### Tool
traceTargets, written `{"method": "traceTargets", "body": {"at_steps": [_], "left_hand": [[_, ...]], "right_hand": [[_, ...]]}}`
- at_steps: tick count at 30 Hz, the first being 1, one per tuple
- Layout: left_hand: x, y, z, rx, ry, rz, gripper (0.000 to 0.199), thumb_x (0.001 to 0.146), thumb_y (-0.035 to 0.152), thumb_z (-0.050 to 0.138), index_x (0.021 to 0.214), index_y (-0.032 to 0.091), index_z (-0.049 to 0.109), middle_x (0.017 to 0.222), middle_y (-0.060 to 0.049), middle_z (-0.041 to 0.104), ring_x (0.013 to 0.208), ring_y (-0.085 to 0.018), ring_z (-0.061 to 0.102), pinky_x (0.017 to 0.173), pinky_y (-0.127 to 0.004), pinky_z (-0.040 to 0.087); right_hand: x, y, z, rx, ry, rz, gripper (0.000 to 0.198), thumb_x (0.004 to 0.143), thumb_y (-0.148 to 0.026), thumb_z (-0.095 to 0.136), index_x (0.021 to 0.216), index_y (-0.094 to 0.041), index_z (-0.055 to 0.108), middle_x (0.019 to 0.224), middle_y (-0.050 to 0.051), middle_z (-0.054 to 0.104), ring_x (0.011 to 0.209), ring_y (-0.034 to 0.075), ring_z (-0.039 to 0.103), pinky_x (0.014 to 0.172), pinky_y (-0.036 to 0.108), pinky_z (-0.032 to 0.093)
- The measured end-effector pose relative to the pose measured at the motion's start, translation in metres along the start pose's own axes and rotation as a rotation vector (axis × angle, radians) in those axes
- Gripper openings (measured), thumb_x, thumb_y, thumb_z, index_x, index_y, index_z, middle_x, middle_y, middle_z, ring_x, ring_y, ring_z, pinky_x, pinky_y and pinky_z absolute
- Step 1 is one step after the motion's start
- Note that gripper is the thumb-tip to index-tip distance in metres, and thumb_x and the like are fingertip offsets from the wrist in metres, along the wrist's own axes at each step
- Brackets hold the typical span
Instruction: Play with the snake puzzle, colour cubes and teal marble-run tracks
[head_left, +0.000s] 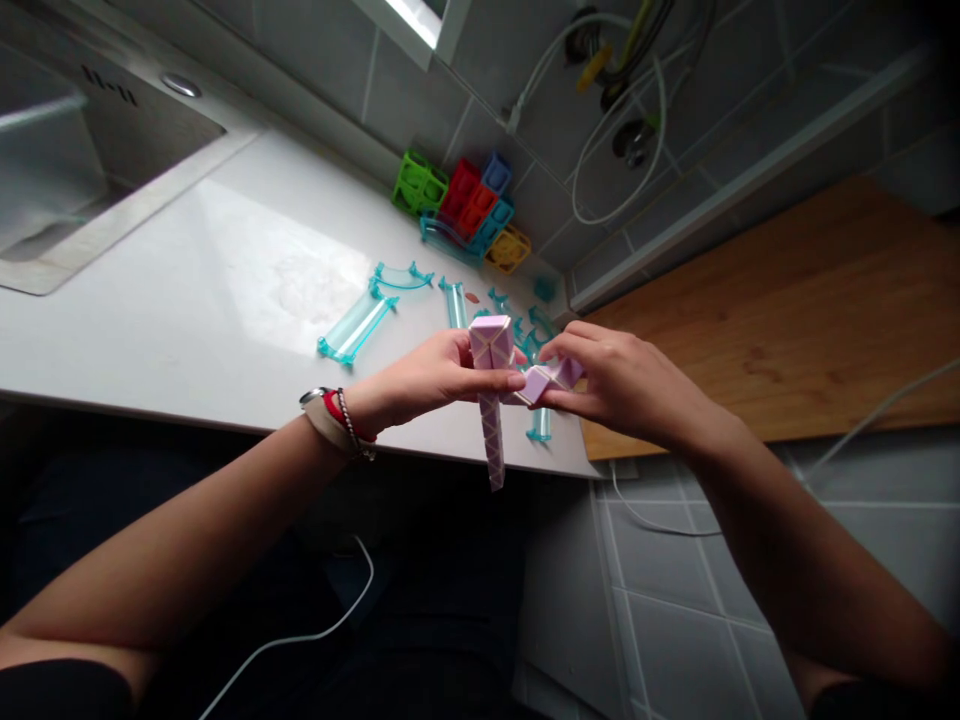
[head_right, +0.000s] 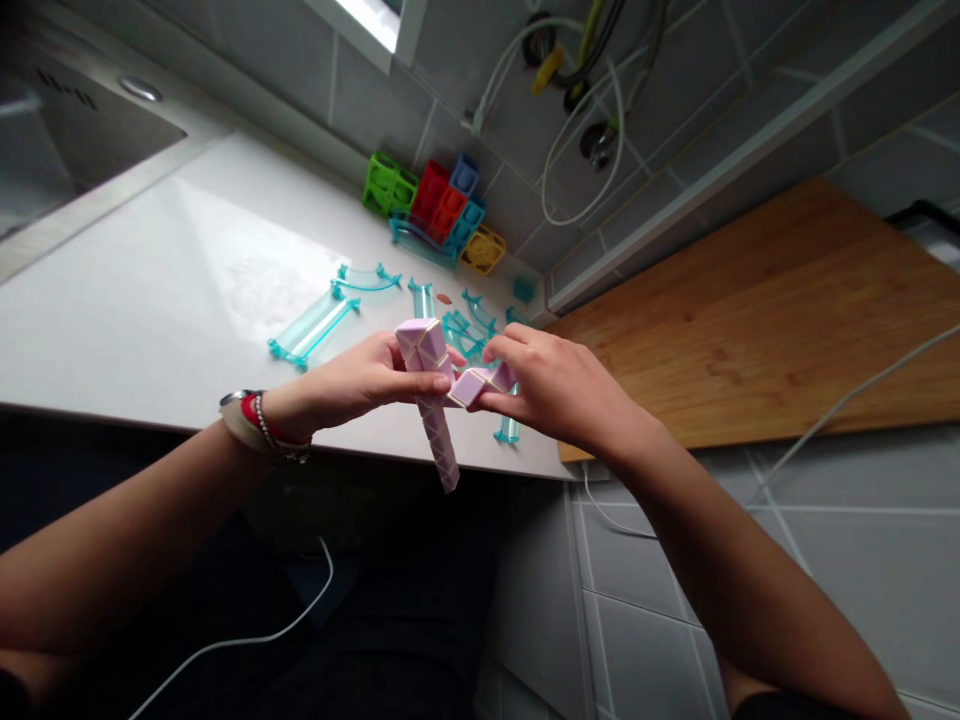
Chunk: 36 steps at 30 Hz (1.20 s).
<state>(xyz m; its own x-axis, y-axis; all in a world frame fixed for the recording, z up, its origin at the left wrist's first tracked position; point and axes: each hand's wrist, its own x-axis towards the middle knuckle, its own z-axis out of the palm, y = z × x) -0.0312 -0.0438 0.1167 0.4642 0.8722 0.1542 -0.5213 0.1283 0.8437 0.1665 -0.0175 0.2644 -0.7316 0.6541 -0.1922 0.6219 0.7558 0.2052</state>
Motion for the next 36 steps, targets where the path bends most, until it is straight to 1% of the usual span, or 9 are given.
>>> {"method": "traceTargets", "body": {"at_steps": [4,9,13,18,21,25,30,33,36], "left_hand": [[0.0,0.0,0.001,0.165,-0.01,0.055,0.056,0.07,0.027,0.094,0.117,0.014,0.068,0.091,-0.004,0.079,0.084,-0.019,0.075,0.076,-0.029,0.057],[0.0,0.001,-0.002,0.074,-0.072,0.041,0.071,0.073,0.021,0.091,0.134,0.015,0.057,0.089,-0.006,0.08,0.081,-0.023,0.079,0.07,-0.031,0.062],[-0.001,-0.002,-0.005,-0.03,-0.126,0.025,0.082,0.074,0.019,0.09,0.144,0.016,0.048,0.094,-0.009,0.081,0.083,-0.025,0.08,0.073,-0.034,0.064],[0.0,-0.012,-0.006,-0.108,-0.183,0.004,0.086,0.076,0.02,0.09,0.147,0.018,0.043,0.094,-0.01,0.081,0.085,-0.027,0.08,0.076,-0.037,0.065],[0.003,-0.015,-0.004,-0.067,-0.163,0.03,0.083,0.075,0.023,0.091,0.144,0.018,0.046,0.093,-0.009,0.08,0.084,-0.026,0.079,0.074,-0.035,0.064],[0.008,-0.018,-0.001,0.129,-0.034,0.175,0.065,0.07,0.026,0.093,0.125,0.014,0.06,0.089,-0.004,0.076,0.081,-0.019,0.074,0.071,-0.028,0.059],[0.008,-0.014,-0.009,0.316,0.097,0.292,0.054,0.071,0.033,0.092,0.115,0.014,0.067,0.082,0.0,0.072,0.074,-0.015,0.068,0.068,-0.025,0.054],[0.005,-0.008,-0.013,0.371,0.129,0.315,0.053,0.073,0.037,0.091,0.116,0.015,0.07,0.093,-0.005,0.076,0.083,-0.02,0.071,0.075,-0.029,0.056],[0.001,-0.005,-0.008,0.378,0.181,0.37,0.054,0.074,0.038,0.09,0.119,0.016,0.069,0.094,-0.005,0.076,0.083,-0.02,0.071,0.075,-0.03,0.056]], "right_hand": [[0.004,0.01,0.0,0.143,-0.067,-0.021,0.034,0.085,-0.048,0.08,0.104,-0.02,0.075,0.095,0.005,0.069,0.078,0.019,0.062,0.064,0.028,0.037],[0.006,0.012,0.0,0.281,-0.185,-0.194,0.026,0.092,-0.045,0.075,0.098,-0.021,0.078,0.082,0.002,0.067,0.069,0.015,0.059,0.062,0.026,0.036],[0.002,0.005,-0.002,0.094,-0.065,-0.233,0.02,0.096,-0.038,0.071,0.096,-0.019,0.077,0.083,0.004,0.067,0.076,0.018,0.059,0.064,0.028,0.036],[-0.004,-0.005,-0.007,-0.139,-0.066,-0.311,0.024,0.1,-0.037,0.064,0.091,-0.017,0.075,0.081,0.007,0.068,0.082,0.023,0.057,0.068,0.032,0.038],[-0.008,-0.013,-0.009,-0.204,-0.093,-0.252,0.025,0.101,-0.037,0.064,0.09,-0.017,0.073,0.083,0.008,0.069,0.084,0.024,0.058,0.069,0.034,0.04],[-0.009,-0.014,-0.008,-0.222,-0.162,-0.102,0.018,0.095,-0.035,0.072,0.094,-0.017,0.073,0.088,0.009,0.071,0.09,0.027,0.062,0.07,0.035,0.044],[-0.006,0.012,-0.008,0.079,-0.072,0.031,0.054,0.086,-0.046,0.081,0.13,-0.019,0.064,0.113,0.011,0.073,0.096,0.027,0.068,0.079,0.037,0.052],[-0.004,0.023,-0.005,0.38,0.058,0.204,0.057,0.083,-0.052,0.082,0.128,-0.02,0.066,0.104,0.009,0.076,0.081,0.024,0.07,0.07,0.036,0.054],[-0.003,0.019,0.007,0.872,0.213,0.406,0.063,0.076,-0.052,0.087,0.127,-0.022,0.063,0.094,0.006,0.076,0.071,0.022,0.071,0.059,0.032,0.056]]}}
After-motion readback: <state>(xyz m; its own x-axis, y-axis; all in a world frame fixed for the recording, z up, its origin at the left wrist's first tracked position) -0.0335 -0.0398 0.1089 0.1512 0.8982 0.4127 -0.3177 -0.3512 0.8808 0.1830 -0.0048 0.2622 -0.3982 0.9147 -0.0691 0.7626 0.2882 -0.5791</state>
